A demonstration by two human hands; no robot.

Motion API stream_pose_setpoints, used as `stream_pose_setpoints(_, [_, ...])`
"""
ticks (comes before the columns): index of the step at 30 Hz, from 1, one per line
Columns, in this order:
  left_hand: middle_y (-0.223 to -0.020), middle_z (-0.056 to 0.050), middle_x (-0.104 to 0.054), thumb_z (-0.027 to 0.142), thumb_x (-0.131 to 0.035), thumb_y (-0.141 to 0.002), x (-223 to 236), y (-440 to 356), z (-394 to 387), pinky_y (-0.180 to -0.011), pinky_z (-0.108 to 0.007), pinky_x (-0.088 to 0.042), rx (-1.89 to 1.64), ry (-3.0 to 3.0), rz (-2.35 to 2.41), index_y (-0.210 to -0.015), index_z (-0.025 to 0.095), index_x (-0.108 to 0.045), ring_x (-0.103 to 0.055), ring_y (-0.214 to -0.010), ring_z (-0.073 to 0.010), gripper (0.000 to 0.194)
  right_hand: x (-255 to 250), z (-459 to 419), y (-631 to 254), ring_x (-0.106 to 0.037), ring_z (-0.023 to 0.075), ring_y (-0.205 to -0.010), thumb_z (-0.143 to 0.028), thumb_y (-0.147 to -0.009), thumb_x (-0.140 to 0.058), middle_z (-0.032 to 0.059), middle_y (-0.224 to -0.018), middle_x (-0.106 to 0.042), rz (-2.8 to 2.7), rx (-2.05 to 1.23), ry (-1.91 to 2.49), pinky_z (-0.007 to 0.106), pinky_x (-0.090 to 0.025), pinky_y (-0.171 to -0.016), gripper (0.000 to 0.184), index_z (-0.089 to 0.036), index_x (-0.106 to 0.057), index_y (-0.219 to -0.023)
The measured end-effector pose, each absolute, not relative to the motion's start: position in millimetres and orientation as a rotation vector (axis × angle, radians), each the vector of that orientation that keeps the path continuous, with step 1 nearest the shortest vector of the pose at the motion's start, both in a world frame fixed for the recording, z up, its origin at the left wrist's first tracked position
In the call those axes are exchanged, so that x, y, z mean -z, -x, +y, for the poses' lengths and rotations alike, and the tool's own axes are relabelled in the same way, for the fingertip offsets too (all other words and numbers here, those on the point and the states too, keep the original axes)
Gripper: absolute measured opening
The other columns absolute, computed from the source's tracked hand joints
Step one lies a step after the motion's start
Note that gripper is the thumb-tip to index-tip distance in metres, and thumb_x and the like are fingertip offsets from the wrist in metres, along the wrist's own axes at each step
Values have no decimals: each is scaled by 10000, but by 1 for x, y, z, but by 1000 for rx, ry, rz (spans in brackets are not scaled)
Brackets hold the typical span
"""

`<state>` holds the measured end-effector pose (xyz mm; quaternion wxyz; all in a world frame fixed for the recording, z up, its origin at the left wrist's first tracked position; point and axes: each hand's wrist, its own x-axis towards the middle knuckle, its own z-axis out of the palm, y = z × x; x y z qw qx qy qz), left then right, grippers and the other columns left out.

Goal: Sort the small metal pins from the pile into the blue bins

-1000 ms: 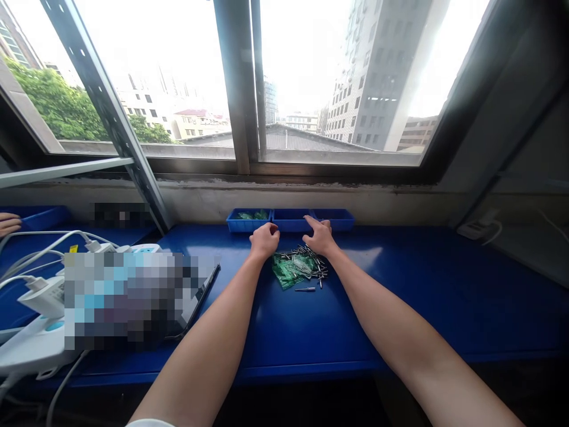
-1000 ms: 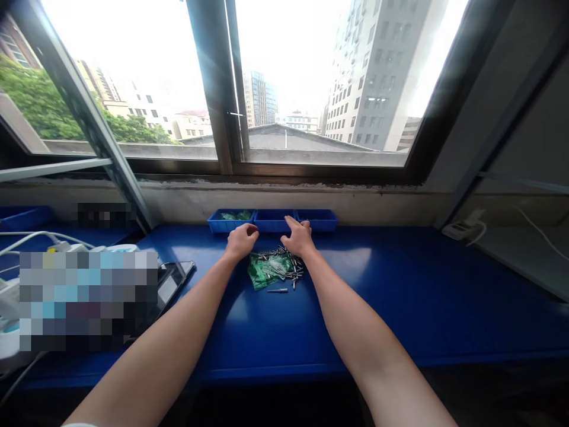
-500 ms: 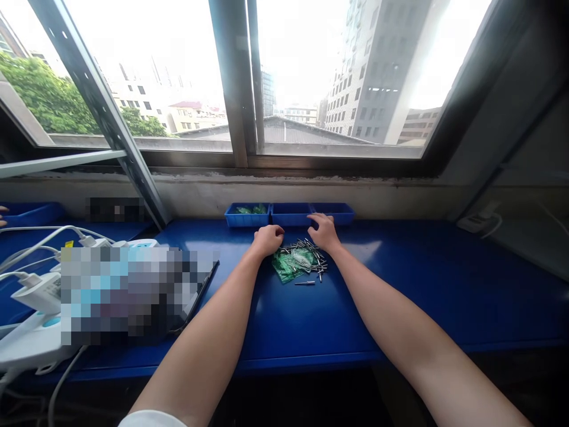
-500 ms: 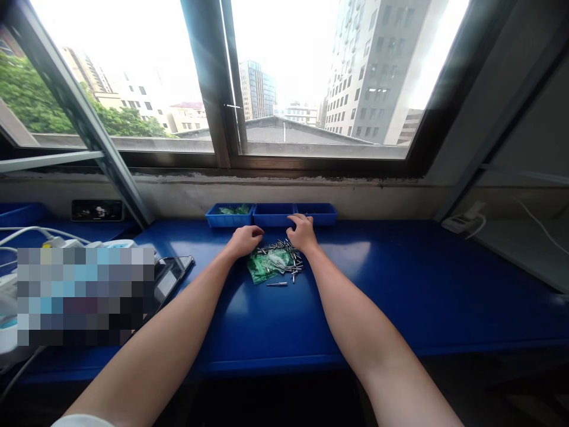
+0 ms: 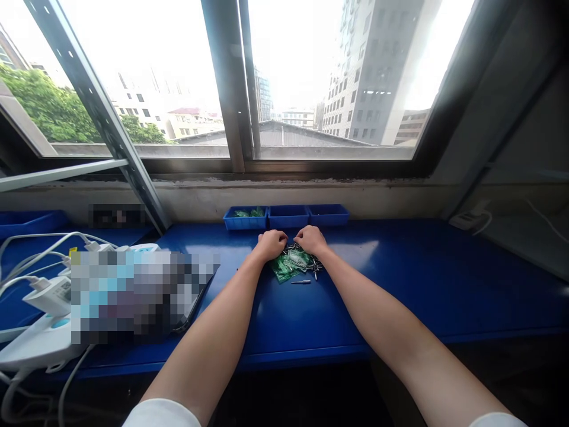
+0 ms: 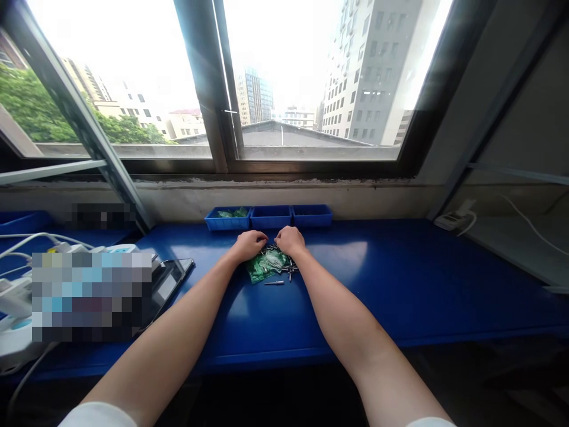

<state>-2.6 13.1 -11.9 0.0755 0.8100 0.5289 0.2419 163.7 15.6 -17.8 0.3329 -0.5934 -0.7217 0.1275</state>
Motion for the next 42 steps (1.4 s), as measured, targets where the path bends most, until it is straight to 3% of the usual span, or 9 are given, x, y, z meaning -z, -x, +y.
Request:
stream_pose_setpoints(6, [-983,-77,-673,256,-504,-783,14,2,12,-834,-358,-421,-758,-2450,1590,-923,231,-695,-587,-953,-266,239,15,13,-156,-609,236,-698,-232,-709,-668,115,-630,-644,-1946,-392,1616,310,-427,-635,163,-186,-650,-554])
stream_pose_setpoints(10, [-966,-77,-657,261,-513,-784,13,0,10,-825,-354,-434,-837,-2451,1553,-957,217,-677,-589,-936,-252,243,12,11,-155,-589,260,-834,-225,-759,-612,156,-775,-649,-1958,-244,1510,324,-420,-706,138,-161,-638,-639])
stream_pose_setpoints(15, [-927,-59,-654,266,-502,-805,6,-4,4,-776,-281,-466,-1082,-2448,1318,-976,192,-665,-600,-854,-186,247,9,6,-159,-569,161,-669,-284,-833,-485,51,-722,-637,-1896,-405,1277,269,-419,-635,160,-181,-599,-788])
stream_pose_setpoints(21, [-889,-56,-676,278,-530,-811,0,-7,-1,-762,-268,-477,-1279,-2364,1144,-975,166,-666,-612,-803,-164,241,7,6,-162,-558,132,-554,-392,-749,-576,-19,-578,-585,-1666,-743,1028,249,-436,-563,231,-186,-538,-845])
stream_pose_setpoints(26, [-841,-54,-683,307,-515,-823,-2,-6,-1,-744,-281,-478,-1239,-2377,1232,-908,173,-678,-612,-782,-176,227,5,4,-163,-558,133,-537,-470,-719,-594,-7,-580,-601,-1616,-785,1008,255,-443,-541,305,-180,-567,-811])
stream_pose_setpoints(30, [-849,-53,-682,306,-509,-821,-3,-3,0,-753,-279,-478,-1230,-2366,1305,-892,172,-676,-611,-790,-178,226,5,2,-164,-606,157,-647,-391,-669,-649,30,-680,-648,-1634,-788,953,274,-487,-630,244,-163,-602,-744])
stream_pose_setpoints(35, [-859,-48,-681,281,-539,-804,-2,-4,-1,-754,-266,-477,-1268,-2353,1234,-941,168,-671,-617,-788,-167,222,6,4,-165,-599,151,-625,-299,-689,-588,26,-647,-637,-1625,-759,1004,276,-487,-635,135,-167,-604,-709])
stream_pose_setpoints(42, [-826,-51,-673,286,-501,-826,-2,-5,-1,-709,-269,-467,-1254,-2400,1267,-873,166,-672,-602,-752,-169,214,3,2,-164,-600,160,-636,-341,-629,-650,32,-677,-655,-1563,-804,953,274,-477,-613,212,-157,-650,-735])
